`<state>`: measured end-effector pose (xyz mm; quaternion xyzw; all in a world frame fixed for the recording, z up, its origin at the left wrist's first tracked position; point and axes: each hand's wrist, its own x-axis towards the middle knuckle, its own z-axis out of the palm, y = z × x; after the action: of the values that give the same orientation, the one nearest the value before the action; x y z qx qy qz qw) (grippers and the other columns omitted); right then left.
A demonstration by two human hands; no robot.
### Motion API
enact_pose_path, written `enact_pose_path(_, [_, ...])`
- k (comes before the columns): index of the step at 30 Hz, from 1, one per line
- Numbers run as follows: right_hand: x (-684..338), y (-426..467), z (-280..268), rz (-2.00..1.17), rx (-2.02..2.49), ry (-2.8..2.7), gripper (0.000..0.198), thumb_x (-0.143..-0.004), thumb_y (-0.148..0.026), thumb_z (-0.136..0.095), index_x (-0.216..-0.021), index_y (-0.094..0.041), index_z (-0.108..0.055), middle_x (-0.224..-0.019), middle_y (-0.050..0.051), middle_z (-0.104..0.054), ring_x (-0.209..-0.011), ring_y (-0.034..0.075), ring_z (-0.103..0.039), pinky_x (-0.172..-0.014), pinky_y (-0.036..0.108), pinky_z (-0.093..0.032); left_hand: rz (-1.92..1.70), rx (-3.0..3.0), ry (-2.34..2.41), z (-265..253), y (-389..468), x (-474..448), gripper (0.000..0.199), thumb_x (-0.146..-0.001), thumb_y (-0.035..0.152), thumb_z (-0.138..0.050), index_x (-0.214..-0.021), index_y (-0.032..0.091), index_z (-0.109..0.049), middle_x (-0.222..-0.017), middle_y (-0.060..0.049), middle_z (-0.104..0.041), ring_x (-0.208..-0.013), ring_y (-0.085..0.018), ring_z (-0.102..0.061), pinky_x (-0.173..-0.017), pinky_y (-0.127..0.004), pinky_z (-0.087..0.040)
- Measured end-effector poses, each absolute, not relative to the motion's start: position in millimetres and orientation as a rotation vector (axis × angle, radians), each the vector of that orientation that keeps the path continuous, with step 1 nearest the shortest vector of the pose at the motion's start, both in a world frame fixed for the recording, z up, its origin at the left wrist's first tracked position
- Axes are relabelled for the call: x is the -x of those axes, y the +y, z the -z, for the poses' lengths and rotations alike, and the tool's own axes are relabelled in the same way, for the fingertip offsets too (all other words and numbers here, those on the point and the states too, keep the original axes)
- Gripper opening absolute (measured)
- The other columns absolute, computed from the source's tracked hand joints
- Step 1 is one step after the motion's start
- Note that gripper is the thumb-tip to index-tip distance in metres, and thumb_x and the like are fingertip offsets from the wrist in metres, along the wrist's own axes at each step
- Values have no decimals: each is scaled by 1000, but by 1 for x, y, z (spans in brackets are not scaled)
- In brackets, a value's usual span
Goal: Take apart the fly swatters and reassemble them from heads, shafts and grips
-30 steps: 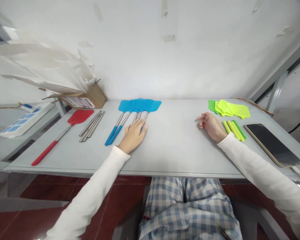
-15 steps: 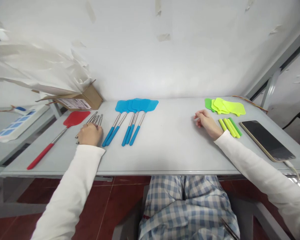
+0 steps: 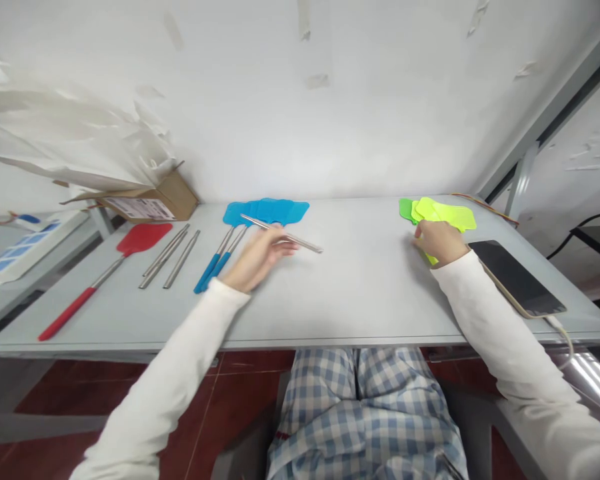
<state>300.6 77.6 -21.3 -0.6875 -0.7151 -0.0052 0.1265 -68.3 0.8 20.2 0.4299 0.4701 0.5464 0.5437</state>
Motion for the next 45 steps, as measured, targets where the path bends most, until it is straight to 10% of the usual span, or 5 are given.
enact_pose_path(7, [-276,67,1,-359,1491,-2388,32,-70,-32,-78,-99,-25,-67,-108,9,-68,-106,30,-61,-92,43,-46,-1165,-954,744,17,46,-14,14,-72,13,-65,-77,17,-52,-77,0,-64,-84,-16,-69,-98,-42,-50])
enact_pose_path(13, [-273,71,9,-250,1587,-2382,3,-77,-23,-72,-76,-23,-69,-90,10,-70,-98,31,-63,-91,45,-44,-1197,-900,790,35,63,-18,14,-72,12,-64,-77,16,-52,-75,-1,-66,-82,-16,-70,-100,-41,-50])
enact_pose_path(20, [-277,73,9,-304,1490,-2336,32,-73,-35,-79,-101,-21,-71,-110,13,-71,-106,32,-64,-93,44,-47,-1219,-855,805,37,61,-12,13,-72,14,-64,-76,17,-52,-73,0,-66,-83,-18,-72,-100,-40,-50])
enact_pose_path(24, [-289,78,9,-178,1678,-2336,4,-82,-24,-69,-85,-23,-72,-92,9,-73,-91,28,-65,-84,41,-49,-1217,-849,810,36,62,-13,12,-71,14,-65,-75,16,-54,-73,0,-67,-86,-18,-72,-102,-39,-49])
enact_pose_path(45, [-254,64,8,-220,1390,-2343,14,-91,-19,-53,-93,-22,-66,-100,10,-71,-93,28,-62,-80,37,-42,-1253,-741,811,35,61,-12,9,-75,10,-62,-73,16,-56,-76,-2,-68,-88,-15,-71,-107,-36,-49])
